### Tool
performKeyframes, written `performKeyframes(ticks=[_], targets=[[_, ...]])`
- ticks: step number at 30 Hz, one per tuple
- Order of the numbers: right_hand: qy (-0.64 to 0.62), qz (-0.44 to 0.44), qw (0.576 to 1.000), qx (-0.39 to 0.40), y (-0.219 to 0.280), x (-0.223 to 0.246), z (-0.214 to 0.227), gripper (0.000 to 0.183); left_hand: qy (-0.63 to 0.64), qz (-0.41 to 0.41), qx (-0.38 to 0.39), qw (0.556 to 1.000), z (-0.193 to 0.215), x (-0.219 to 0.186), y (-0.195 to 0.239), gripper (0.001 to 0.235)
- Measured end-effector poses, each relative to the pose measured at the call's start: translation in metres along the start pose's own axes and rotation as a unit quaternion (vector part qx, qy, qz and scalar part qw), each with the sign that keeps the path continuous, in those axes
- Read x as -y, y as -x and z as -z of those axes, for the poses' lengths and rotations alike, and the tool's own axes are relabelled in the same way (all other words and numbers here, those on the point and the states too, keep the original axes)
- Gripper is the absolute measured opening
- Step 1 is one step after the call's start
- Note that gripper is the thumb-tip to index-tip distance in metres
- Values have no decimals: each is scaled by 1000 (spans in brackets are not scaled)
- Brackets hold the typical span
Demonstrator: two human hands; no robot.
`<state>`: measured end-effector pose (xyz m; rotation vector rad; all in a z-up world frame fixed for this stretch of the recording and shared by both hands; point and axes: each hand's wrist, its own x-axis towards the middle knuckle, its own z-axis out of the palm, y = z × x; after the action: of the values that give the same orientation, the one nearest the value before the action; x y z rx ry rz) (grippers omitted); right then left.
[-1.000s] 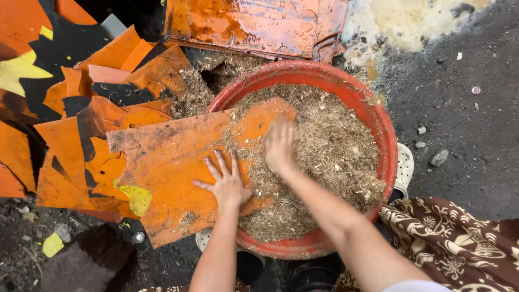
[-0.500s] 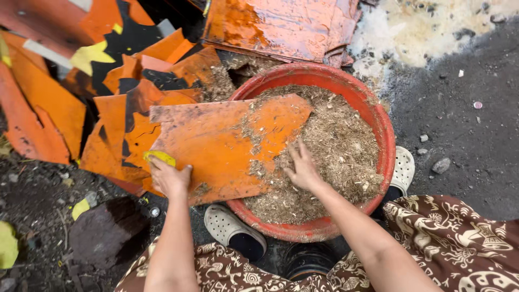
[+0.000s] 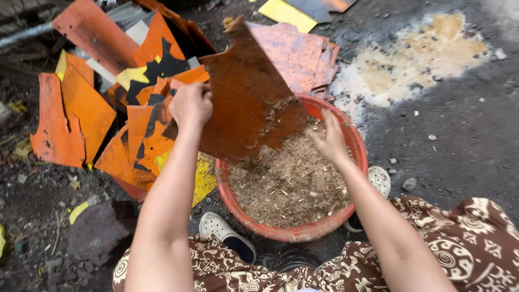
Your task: The person sits on the ground and uses a handful of dry sawdust to scrub the surface of orange painted wooden cutouts. They repeatedly rub the sawdust over the cutouts to remove debris and then place the cleaned pieces aside.
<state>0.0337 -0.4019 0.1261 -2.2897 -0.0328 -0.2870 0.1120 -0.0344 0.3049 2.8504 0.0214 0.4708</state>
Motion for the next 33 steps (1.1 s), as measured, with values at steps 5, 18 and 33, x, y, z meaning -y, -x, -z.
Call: performKeyframes(ticks=[5, 18, 33], targets=[[10, 15, 999, -49, -27, 43, 73, 85, -30, -203, -99, 974, 67, -79, -5, 7], [39, -127, 986, 102, 31, -95, -14, 83, -56, -34, -1, 998, -46, 11, 54, 12], [-223, -383, 869, 221, 56, -69, -82, 94, 37, 163, 129, 977, -162, 109, 125, 57]])
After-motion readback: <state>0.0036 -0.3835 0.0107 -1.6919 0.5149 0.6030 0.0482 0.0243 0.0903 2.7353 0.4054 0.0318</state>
